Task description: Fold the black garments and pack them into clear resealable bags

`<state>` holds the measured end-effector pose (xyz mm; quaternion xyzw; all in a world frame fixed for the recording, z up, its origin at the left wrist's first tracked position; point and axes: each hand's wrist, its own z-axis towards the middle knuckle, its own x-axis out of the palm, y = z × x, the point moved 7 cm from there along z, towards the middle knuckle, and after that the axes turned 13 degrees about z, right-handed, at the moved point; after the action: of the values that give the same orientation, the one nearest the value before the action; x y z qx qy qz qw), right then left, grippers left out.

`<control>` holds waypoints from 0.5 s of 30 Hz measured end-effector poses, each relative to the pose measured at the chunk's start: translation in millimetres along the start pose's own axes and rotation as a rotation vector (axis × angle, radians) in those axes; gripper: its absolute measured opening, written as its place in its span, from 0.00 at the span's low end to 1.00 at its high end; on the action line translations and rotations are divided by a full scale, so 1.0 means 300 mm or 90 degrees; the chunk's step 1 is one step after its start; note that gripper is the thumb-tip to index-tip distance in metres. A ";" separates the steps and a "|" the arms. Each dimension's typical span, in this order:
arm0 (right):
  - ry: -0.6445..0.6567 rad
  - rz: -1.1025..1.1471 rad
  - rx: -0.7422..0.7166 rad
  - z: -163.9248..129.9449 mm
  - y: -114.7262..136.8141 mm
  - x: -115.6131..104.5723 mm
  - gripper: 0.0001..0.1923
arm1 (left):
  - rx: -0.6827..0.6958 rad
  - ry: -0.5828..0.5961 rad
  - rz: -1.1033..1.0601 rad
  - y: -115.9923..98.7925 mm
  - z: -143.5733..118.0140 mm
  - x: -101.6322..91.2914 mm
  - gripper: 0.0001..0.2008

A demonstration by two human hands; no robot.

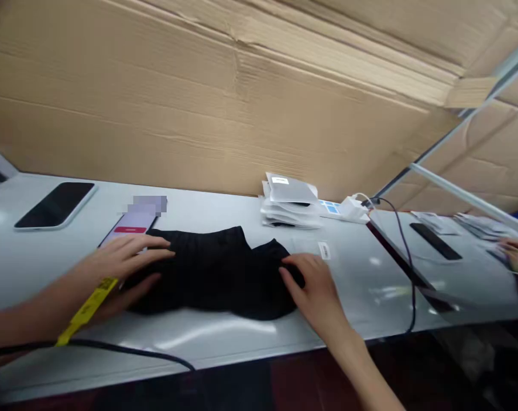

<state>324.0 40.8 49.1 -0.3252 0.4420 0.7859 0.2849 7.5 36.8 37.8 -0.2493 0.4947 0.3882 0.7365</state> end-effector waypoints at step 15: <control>0.296 -0.073 0.038 -0.135 0.002 0.237 0.28 | 0.232 0.109 0.096 -0.095 -0.206 0.079 0.33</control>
<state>289.5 16.2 -21.0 -0.5132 0.4994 0.6593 0.2293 2.6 -18.5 -8.4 -0.1061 0.6346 0.3240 0.6936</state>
